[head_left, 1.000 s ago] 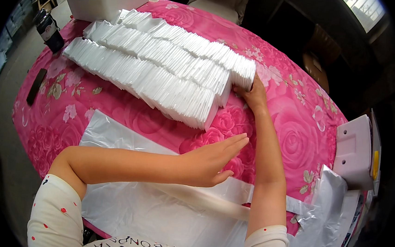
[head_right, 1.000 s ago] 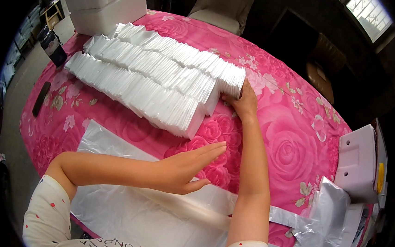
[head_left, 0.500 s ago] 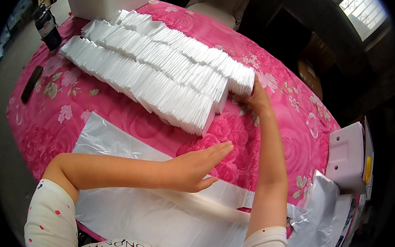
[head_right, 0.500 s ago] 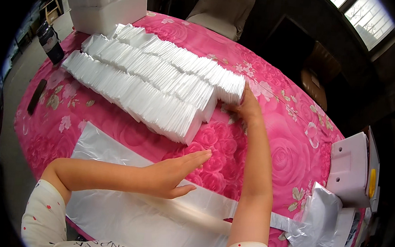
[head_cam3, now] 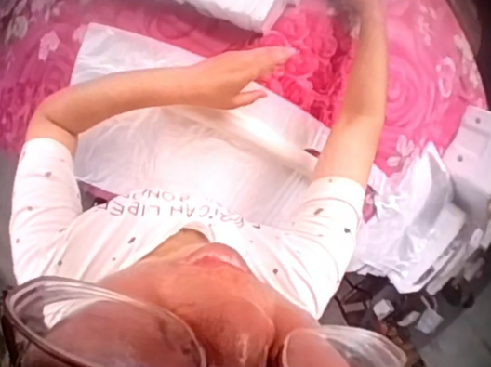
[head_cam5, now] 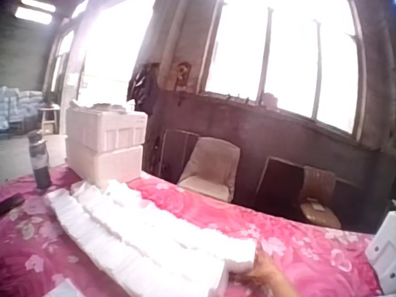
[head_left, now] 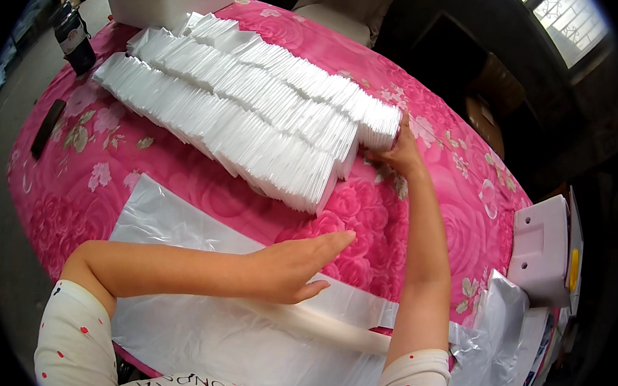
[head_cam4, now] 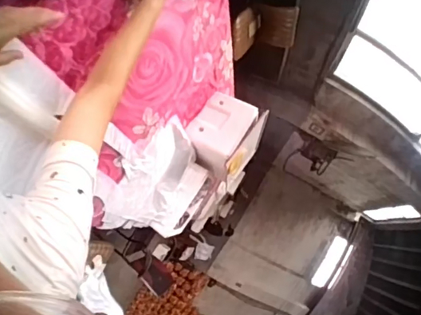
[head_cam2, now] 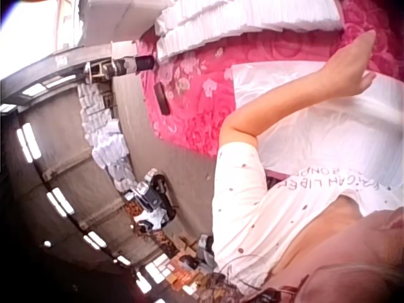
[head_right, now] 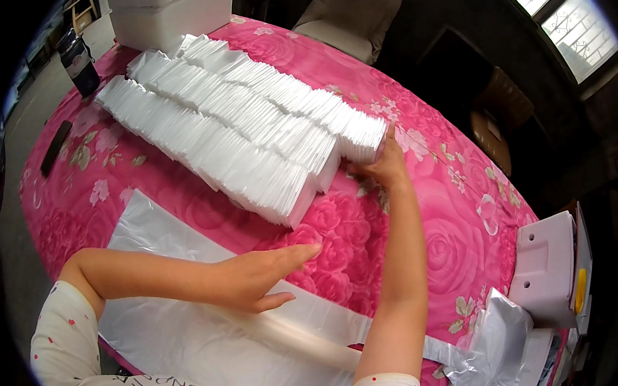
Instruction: The person wraps small white rectangular items in clear plastic film. They unroll the film, place an item on it, fold the film around the item, and set the wrapped unit aside. The person repeats this process for multiple items on a pink floral tablecloth.
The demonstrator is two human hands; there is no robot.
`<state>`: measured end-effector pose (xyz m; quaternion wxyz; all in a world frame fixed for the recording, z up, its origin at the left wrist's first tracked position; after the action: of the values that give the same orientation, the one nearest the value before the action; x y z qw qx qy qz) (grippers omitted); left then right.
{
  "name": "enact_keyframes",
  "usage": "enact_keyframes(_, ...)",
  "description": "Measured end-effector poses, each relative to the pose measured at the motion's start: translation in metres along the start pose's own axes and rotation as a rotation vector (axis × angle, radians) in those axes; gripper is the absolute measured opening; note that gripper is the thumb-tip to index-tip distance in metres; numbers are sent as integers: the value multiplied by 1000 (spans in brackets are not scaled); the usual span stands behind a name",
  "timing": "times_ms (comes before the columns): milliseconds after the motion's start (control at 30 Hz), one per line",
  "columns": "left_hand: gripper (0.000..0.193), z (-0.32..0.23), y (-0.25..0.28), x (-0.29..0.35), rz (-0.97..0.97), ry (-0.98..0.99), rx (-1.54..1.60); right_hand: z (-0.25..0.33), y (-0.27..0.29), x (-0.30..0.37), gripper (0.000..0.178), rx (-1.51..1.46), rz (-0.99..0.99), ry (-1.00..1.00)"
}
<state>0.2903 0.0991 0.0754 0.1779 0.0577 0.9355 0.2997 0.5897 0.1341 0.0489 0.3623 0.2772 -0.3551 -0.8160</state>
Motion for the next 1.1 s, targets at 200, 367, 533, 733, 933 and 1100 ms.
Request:
enact_keyframes(200,73,-16,9,19,-11,46,23,-2,25,54,117,242,-113,3)
enact_keyframes(367,67,-43,11,63,-35,67,45,62,11,187,81,-20,288,-7)
enact_keyframes(533,64,-66,-23,111,-50,81,105,130,6,333,65,54,383,-8)
enact_keyframes(733,61,-104,-85,149,-37,-13,47,148,13,435,57,194,171,-230)
enact_keyframes(933,70,-127,-137,156,-5,-33,-110,195,-24,513,50,-92,102,-281)
enact_keyframes(1100,74,-123,-159,153,45,-5,-246,190,-36,521,44,31,51,-139)
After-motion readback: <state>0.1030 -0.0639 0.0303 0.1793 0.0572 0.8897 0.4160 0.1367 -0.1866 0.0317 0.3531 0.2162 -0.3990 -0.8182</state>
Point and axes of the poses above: each hand's wrist, its own x-axis away from the middle knuckle, its own y-axis out of the back of the hand, z = x × y, the point moved 8 cm from there along -x, towards the middle knuckle, and after that the axes turned 5 degrees about -y, right-handed, at the moved point
